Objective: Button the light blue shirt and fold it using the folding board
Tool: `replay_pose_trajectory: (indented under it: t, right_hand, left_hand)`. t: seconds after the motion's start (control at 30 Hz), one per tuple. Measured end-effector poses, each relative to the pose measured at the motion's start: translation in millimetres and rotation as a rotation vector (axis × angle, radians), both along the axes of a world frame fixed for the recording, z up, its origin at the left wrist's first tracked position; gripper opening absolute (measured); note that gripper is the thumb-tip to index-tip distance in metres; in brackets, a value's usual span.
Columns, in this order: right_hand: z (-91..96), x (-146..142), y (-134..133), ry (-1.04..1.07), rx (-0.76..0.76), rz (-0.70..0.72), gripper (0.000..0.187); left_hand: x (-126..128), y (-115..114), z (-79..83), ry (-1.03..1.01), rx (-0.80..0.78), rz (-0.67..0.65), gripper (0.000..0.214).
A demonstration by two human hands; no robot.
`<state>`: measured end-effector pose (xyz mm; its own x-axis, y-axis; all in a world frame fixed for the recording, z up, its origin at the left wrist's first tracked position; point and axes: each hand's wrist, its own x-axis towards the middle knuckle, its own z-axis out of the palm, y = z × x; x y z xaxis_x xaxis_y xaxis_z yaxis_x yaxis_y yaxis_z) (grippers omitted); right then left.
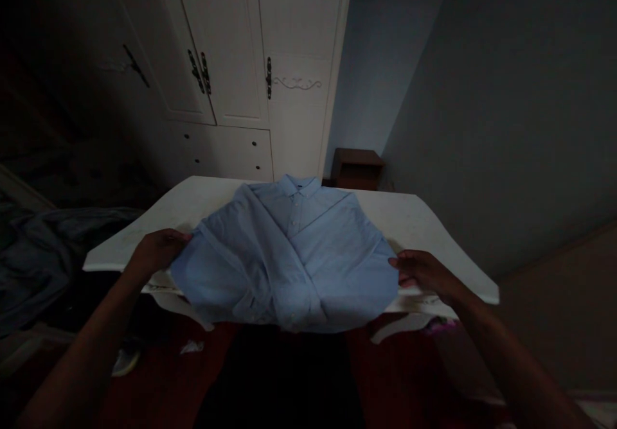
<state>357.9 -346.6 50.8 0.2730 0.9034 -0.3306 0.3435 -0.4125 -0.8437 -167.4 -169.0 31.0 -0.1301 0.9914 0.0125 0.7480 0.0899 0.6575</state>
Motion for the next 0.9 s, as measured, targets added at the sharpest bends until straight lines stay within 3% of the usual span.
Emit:
replay_pose_trajectory:
  t: [0.27, 0.4, 0.5, 0.6, 0.73, 0.9]
  right_hand:
    - [-16.2, 7, 0, -0.055, 0.095, -0.015, 0.051]
    - [-27.2, 13, -9, -0.232, 0.252, -0.080, 0.054]
    - [-34.2, 7, -29, -0.413, 0.292, -0.104, 0.047]
    - [-42.1, -13, -55, -0.390, 0.169, 0.000, 0.043]
    - [-54.0, -49, -80, -0.330, 0.080, 0.080, 0.038]
    - [-54.0, -90, -73, -0.234, 0.187, 0.126, 0.038]
  left_hand:
    - [13, -14, -1.1, 0.272, 0.138, 0.035, 0.033]
    - [14, -44, 0.1, 0.165, 0.284, 0.017, 0.032]
    - [16, -76, -12.4, -0.006, 0.350, 0.132, 0.030]
    - [21, -107, -36.3, -0.178, 0.305, 0.202, 0.031]
    - [40, -135, -61.4, -0.334, 0.195, 0.182, 0.031]
    - [86, -149, -58.0, -0.604, -0.058, -0.020, 0.038]
